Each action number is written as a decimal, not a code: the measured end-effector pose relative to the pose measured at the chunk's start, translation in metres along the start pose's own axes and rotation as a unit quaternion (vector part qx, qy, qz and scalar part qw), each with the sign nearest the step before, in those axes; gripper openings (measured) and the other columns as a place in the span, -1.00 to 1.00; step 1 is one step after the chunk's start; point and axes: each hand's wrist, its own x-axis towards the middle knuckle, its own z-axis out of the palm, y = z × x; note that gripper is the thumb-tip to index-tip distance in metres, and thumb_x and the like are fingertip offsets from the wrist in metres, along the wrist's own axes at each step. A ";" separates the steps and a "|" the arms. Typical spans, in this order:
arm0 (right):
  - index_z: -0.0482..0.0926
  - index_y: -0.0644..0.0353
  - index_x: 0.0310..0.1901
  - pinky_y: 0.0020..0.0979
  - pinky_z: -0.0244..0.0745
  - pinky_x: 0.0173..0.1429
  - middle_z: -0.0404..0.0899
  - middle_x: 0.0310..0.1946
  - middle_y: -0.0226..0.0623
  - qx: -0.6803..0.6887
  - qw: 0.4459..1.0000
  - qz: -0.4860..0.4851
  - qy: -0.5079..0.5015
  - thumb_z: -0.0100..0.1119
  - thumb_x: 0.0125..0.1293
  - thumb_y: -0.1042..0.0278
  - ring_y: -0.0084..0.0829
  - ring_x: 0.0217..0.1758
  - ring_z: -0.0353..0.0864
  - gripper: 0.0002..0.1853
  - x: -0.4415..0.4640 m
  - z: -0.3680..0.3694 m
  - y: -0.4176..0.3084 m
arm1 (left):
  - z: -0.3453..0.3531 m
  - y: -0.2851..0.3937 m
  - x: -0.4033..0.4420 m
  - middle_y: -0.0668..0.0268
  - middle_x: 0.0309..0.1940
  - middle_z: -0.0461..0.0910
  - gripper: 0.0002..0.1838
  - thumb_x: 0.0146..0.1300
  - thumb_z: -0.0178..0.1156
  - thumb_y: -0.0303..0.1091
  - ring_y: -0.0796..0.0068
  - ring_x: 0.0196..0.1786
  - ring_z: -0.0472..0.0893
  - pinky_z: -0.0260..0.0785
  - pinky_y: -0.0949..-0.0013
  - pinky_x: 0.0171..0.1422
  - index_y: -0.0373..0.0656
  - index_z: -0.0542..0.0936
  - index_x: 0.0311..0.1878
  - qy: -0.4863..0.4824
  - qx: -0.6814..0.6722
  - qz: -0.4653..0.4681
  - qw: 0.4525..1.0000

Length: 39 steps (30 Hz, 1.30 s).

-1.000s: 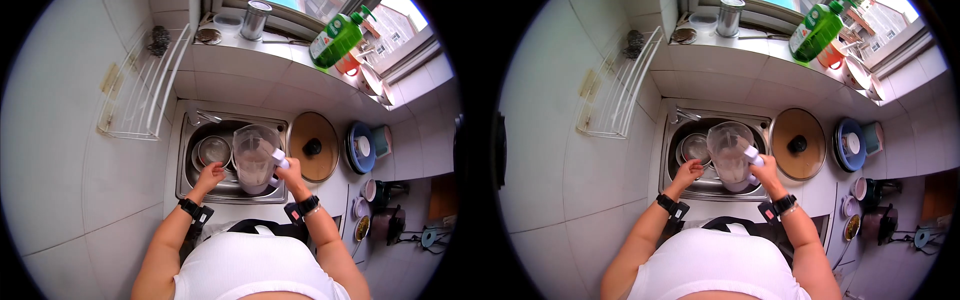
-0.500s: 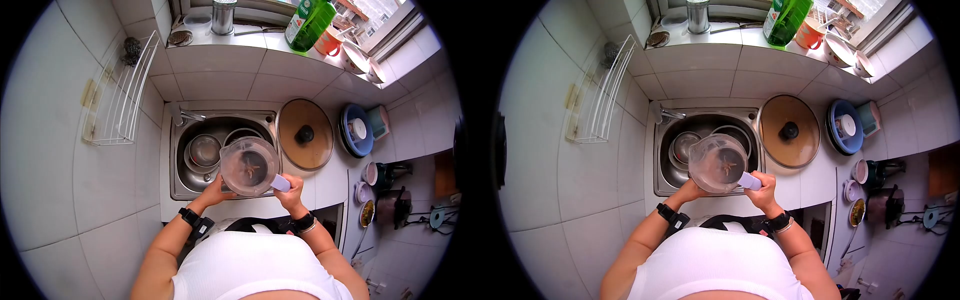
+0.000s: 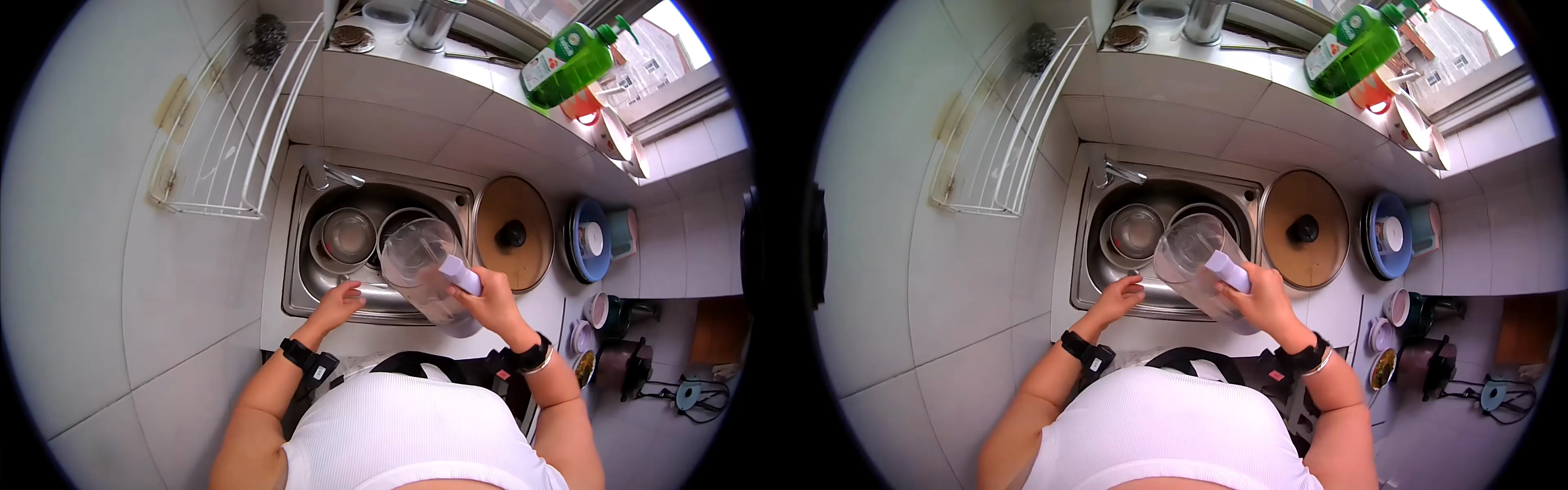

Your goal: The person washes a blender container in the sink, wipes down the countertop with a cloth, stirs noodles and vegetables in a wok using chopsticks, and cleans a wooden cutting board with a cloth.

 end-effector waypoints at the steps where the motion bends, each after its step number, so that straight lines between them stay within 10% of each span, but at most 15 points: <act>1: 0.49 0.38 -0.47 -0.27 0.38 -0.39 0.46 -0.60 0.10 -0.047 0.998 0.003 -0.029 0.30 0.00 0.19 -0.05 -0.51 0.50 -0.65 0.006 0.003 0.000 | -0.004 0.002 -0.007 0.17 -0.15 0.54 -0.55 0.18 0.13 -0.41 0.48 -0.06 0.52 0.36 0.48 0.02 -0.29 0.34 0.13 0.022 -0.021 -0.008 1.000; 29: 0.58 0.30 -0.17 -0.25 0.46 -0.02 0.55 -0.16 0.02 -0.392 0.872 0.024 -0.293 -0.02 0.16 0.20 -0.10 -0.05 0.55 -0.65 0.111 0.105 -0.019 | -0.011 -0.028 -0.039 0.24 -0.26 0.56 -0.66 0.15 0.11 -0.46 0.56 -0.20 0.54 0.37 0.54 -0.07 -0.35 0.41 0.00 0.090 -0.146 0.031 0.985; 39: 0.57 0.37 -0.26 -0.30 0.50 -0.18 0.58 -0.29 -0.01 -0.382 0.882 0.045 -0.273 0.13 -0.01 0.34 -0.15 -0.21 0.60 -0.70 0.128 0.087 -0.047 | -0.014 -0.017 -0.019 0.24 -0.28 0.56 -0.65 0.16 0.14 -0.43 0.55 -0.25 0.54 0.39 0.52 -0.12 -0.34 0.41 0.00 0.050 -0.140 0.021 0.989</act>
